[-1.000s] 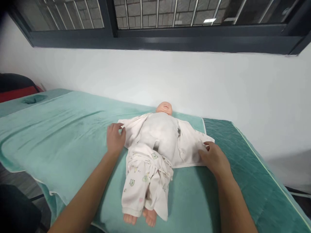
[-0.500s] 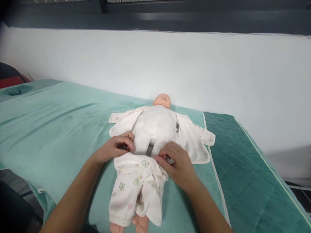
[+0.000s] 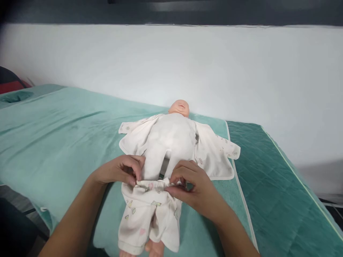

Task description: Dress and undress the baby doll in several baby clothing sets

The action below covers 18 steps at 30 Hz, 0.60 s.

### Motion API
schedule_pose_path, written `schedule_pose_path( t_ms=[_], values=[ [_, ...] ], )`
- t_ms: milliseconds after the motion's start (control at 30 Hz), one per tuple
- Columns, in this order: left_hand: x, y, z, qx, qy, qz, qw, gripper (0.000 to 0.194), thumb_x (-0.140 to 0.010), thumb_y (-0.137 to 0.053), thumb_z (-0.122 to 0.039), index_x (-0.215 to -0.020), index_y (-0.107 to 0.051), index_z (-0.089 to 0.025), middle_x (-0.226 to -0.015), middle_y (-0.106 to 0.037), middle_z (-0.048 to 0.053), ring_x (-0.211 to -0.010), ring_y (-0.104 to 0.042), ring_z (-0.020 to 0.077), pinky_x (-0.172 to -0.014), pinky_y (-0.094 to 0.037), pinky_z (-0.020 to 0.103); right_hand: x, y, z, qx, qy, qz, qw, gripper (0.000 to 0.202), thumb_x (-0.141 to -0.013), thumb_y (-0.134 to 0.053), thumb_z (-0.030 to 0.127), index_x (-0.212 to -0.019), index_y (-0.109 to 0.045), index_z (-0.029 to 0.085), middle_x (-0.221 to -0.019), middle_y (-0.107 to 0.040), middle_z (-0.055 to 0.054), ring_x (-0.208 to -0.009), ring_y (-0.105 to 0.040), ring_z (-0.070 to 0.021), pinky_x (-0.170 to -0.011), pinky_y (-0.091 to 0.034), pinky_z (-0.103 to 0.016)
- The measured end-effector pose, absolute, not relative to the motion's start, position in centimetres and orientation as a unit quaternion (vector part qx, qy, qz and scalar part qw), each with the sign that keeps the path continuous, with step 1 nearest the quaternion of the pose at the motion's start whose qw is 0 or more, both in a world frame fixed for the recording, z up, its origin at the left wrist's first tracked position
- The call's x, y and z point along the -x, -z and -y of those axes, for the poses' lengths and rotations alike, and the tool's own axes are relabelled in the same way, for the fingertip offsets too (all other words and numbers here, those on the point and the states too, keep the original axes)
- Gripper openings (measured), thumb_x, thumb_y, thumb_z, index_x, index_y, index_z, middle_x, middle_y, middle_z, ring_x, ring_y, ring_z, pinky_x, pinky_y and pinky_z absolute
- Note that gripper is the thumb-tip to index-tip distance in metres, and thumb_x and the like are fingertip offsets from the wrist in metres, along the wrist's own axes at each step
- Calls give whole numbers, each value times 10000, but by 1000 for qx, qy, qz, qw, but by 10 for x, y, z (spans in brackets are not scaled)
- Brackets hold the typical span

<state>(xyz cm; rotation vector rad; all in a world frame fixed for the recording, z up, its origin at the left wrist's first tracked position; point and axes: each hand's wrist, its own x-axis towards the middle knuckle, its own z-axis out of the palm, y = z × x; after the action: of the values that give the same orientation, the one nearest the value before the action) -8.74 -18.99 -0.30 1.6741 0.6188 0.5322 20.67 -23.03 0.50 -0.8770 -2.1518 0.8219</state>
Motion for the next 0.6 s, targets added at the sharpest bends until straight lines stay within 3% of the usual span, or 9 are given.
schedule_pose_path(
  t_ms=[100,233,400,500,600],
  values=[
    [86,3,190,-711,-237,-292,594,99,-794,-749,-271,-824,-762,-178,-764,-548,3,-698,-496,91,-642,-382,213,-208,-10,229,337,-313,832,309,130,-864,-707,282,-848,-587,235,-847,-577,7,-757,-530,-142,-728,-383,-303],
    [85,3,190,-726,-219,-292,583,153,-706,-821,-270,-810,-762,-175,-745,-519,-10,-682,-471,88,-618,-372,210,-207,-12,232,334,-311,836,303,110,-861,-705,261,-906,-606,247,-913,-596,-4,-820,-556,-154,-752,-400,-304],
    [83,6,193,-707,-293,-276,581,91,-717,-808,-216,-760,-743,-168,-808,-534,7,-698,-492,86,-622,-394,209,-200,-10,236,338,-288,839,315,222,-920,-555,161,-1067,-653,295,-1028,-584,-33,-928,-574,-173,-788,-439,-316],
    [80,9,196,-670,-369,-253,592,74,-736,-785,-182,-754,-716,-161,-921,-601,45,-781,-550,115,-677,-427,231,-196,-6,235,371,-288,820,327,235,-946,-498,166,-1052,-668,288,-1032,-563,-45,-866,-569,-160,-689,-451,-292],
    [79,13,198,-627,-382,-257,628,92,-769,-757,-209,-772,-684,-153,-889,-645,63,-772,-579,136,-673,-435,250,-195,-2,233,413,-292,782,364,164,-951,-517,214,-990,-668,265,-1014,-550,-55,-832,-561,-160,-573,-427,-269]
  ],
)
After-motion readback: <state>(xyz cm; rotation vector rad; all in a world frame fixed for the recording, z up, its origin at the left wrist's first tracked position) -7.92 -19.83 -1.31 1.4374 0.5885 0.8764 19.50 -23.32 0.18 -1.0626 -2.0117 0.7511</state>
